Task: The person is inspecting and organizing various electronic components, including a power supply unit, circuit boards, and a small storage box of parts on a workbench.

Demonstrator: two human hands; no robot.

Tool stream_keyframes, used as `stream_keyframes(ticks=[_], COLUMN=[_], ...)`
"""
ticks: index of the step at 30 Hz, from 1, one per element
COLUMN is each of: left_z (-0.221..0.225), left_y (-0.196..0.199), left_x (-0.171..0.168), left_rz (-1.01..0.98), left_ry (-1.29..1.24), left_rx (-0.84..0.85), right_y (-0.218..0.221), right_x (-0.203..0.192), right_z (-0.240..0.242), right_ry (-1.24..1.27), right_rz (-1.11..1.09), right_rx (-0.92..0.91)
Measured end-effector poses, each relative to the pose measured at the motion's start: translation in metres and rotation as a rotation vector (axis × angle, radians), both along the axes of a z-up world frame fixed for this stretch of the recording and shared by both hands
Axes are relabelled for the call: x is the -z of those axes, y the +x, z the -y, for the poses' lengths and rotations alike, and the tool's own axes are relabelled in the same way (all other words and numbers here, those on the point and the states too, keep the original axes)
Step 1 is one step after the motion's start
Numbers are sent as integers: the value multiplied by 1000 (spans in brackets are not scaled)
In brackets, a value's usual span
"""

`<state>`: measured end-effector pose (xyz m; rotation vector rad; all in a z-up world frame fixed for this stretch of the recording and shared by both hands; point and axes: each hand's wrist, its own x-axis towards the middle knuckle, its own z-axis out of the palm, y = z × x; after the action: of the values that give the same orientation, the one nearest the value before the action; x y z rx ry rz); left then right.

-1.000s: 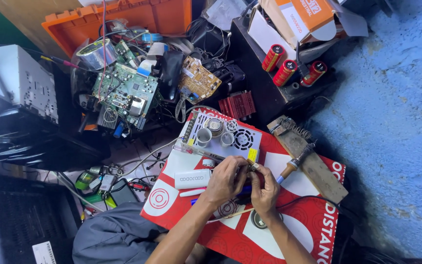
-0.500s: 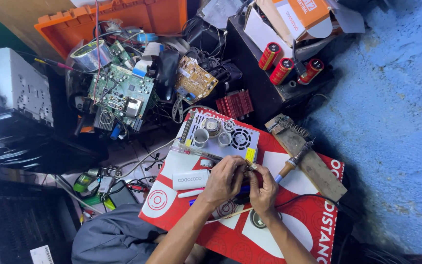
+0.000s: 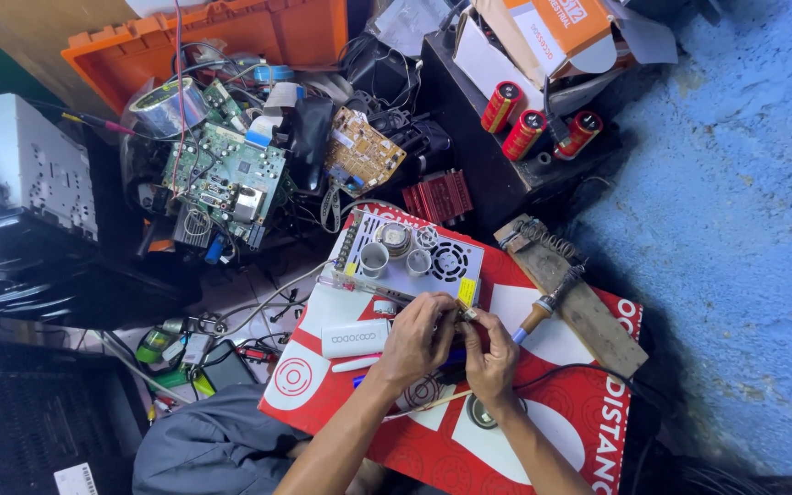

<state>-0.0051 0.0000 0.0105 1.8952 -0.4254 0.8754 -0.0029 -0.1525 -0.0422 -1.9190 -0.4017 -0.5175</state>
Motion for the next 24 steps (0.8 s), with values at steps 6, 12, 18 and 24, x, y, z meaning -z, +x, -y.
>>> stream_keyframes(ticks=[6, 12, 18, 24], left_z=[-1, -1, 1, 1], left_y=[-1, -1, 1, 0], left_x=[0, 2, 12, 11], left_rz=[-4, -2, -3, 2], left_ry=[-3, -4, 1, 22], left_rx=[-1, 1, -10, -25], right_y=[3, 2, 2, -1], right_x=[-1, 4, 3, -8], right_z=[0, 0, 0, -3], right_ry=[-16, -27, -10, 1], right_rz=[35, 46, 32, 32], right_rx=[-3, 9, 2, -4])
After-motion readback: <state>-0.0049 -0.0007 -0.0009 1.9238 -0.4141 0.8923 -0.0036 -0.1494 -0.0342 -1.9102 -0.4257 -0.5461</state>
